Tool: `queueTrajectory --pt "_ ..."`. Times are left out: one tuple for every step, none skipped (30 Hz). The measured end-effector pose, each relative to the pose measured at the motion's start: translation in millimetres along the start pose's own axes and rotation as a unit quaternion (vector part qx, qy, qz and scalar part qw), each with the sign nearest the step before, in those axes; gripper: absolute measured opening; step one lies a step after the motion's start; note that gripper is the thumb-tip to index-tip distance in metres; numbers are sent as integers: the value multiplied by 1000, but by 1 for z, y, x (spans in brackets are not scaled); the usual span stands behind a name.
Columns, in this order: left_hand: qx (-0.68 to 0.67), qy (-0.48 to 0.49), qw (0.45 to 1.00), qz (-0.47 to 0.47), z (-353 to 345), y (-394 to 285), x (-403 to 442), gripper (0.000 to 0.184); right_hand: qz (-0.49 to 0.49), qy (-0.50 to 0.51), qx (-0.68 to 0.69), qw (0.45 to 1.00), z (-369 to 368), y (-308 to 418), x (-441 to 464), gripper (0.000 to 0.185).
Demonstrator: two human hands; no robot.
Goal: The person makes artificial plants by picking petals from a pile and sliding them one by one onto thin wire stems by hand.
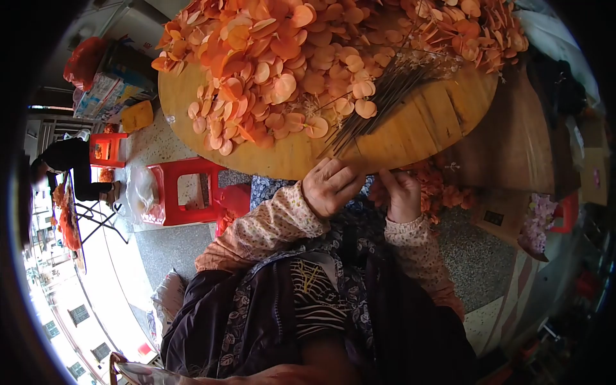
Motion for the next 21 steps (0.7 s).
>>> queueTrajectory --pt "14 -1 1000 -11 1 -3 0 38 3 -9 28 1000 3 -2 -1 24" --pt "27 -2 999 -23 2 -5 0 36 4 -13 29 999 4 -2 -2 24" --pt "25 -2 999 -25 3 -5 0 36 14 -25 46 999 6 -1 -3 23" --pt "30 0 999 -30 3 -4 0 36 23 -37 63 997 8 -1 -4 22" --pt "35 2 999 -34 3 -5 -1 36 23 -39 65 997 9 0 -5 22" --pt "35 3 999 -35 3 -5 -1 36 27 -42 78 996 10 1 -5 20" --pt "33 1 999 -34 3 -5 -1 35 31 -45 90 994 10 3 -6 19" --pt "31 -1 999 -33 3 -5 -1 34 32 -46 91 994 8 5 -8 19" --pt "31 -1 999 -34 4 -5 1 34 58 -68 100 991 9 14 -12 17" --pt "22 -28 999 -31 12 -5 2 31 85 -89 109 986 10 24 -16 16" --pt "14 -55 998 -27 19 -3 3 29 85 -88 109 986 11 34 -17 16" --pt "14 -54 998 -27 21 2 3 29 181 -68 25 981 10 70 -23 16" --pt "24 -60 998 1 25 17 3 24 273 -47 -60 959 4 104 -34 16" --pt "33 -67 997 28 30 29 6 20 303 -64 -115 944 2 128 -40 14" --pt "33 -68 997 28 33 33 13 20 333 -81 -170 924 -1 152 -45 12" --pt "20 -60 991 121 41 54 24 16 334 -80 -171 923 -4 166 -46 12" --pt "7 -52 976 213 43 76 28 13 358 -96 -254 894 -13 186 -51 10" --pt "8 -55 976 212 41 81 34 13 378 -111 -334 856 -22 200 -55 9" --pt "13 -28 966 257 32 95 38 12 381 -109 -335 855 -24 208 -52 9" --pt "18 -1 953 302 23 108 40 13 365 -86 -387 842 -35 212 -44 8" --pt "19 -3 953 302 19 111 44 13 347 -63 -439 827 -44 212 -36 6"
Point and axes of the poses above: each hand's wrist, its own x-axis towards the middle knuckle, its own z-axis out of the back of the hand, y = z × x, the point moved 10 cm from there along x, towards the middle knuckle, and after that the axes turned 10 degrees about y, right-handed, at the moved point
